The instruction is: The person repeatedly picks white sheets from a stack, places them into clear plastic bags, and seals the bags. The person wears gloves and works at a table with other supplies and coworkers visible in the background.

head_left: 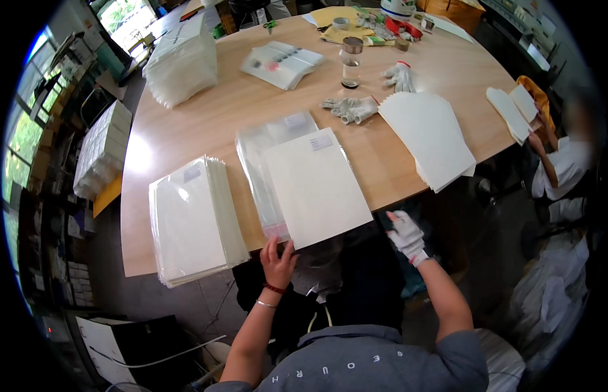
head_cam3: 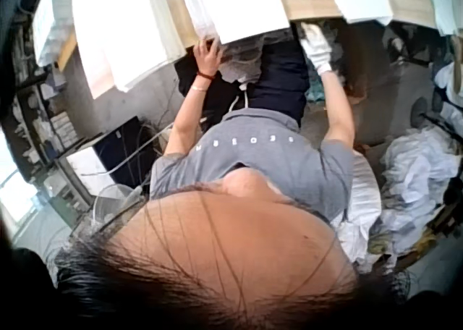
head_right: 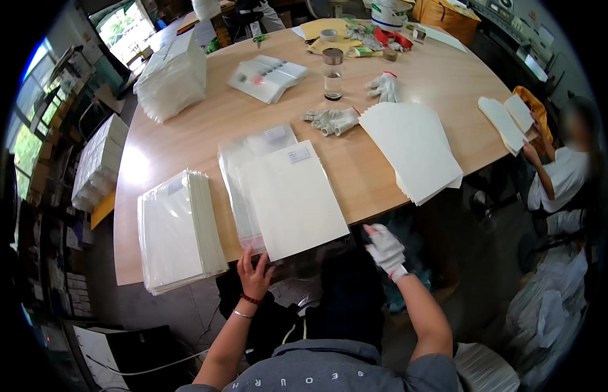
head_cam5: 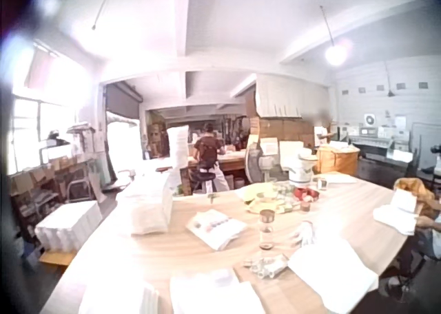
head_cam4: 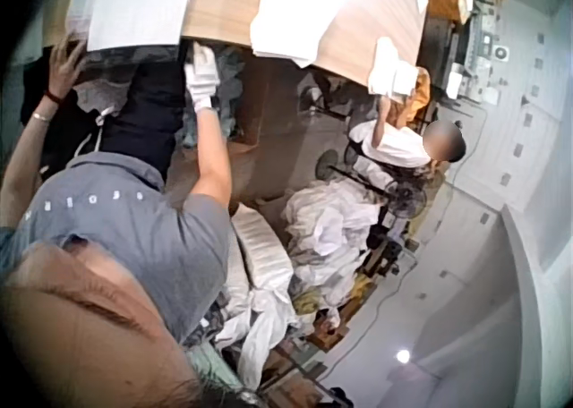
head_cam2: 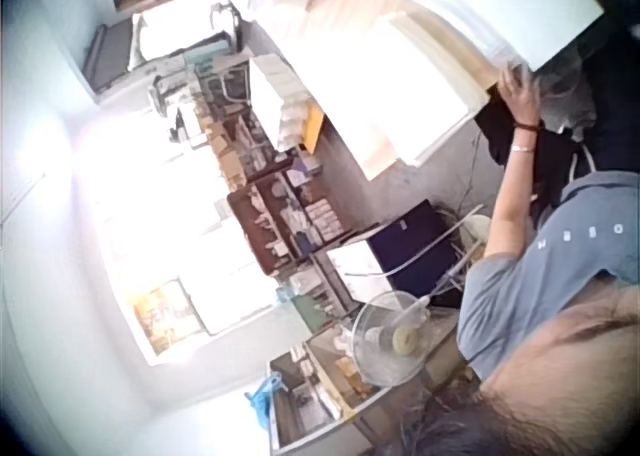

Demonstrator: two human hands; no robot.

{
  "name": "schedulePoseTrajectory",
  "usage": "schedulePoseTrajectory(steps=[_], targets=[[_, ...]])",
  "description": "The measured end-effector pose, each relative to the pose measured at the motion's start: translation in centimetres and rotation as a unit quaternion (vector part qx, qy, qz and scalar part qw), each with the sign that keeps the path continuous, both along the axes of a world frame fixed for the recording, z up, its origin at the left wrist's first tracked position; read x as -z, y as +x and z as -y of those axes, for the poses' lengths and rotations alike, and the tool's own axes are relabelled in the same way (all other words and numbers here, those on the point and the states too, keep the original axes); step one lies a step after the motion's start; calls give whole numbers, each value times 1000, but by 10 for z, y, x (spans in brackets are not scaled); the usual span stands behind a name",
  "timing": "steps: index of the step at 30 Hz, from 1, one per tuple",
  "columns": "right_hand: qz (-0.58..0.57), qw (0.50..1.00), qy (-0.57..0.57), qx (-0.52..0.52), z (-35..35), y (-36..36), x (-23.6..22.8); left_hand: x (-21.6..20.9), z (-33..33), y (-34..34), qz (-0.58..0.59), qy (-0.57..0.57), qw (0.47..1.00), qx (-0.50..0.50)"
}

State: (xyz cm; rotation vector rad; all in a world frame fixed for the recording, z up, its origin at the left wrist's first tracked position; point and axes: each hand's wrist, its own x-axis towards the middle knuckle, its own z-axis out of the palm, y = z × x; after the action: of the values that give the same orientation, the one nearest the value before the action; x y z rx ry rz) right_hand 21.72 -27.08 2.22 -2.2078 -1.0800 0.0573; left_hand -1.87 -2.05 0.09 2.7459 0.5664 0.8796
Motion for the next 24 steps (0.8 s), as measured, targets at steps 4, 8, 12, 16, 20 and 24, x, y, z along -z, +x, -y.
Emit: schedulePoseTrajectory(steps=[4, 8, 12, 16, 20, 24], targets=[[-14, 983, 58, -175, -40, 14, -24, -18, -8, 11, 5, 41, 984, 175], [-68, 970, 44, -228, -40, 32, -20, -14, -18, 15, 0, -32, 982, 184], [19, 995, -63, -69, -60, 24, -17, -7, -17, 30, -95, -110, 989, -3], [33, 991, -104, 78, -66, 4, -10, -7, -18, 11, -154, -132, 971, -126], [-210, 965, -6, 159, -66, -1, -2, 9, -8, 0, 24, -743, 659, -116], [-486, 860, 128, 87, -57, -11, -4, -16, -4, 7, 55, -764, 642, -41]])
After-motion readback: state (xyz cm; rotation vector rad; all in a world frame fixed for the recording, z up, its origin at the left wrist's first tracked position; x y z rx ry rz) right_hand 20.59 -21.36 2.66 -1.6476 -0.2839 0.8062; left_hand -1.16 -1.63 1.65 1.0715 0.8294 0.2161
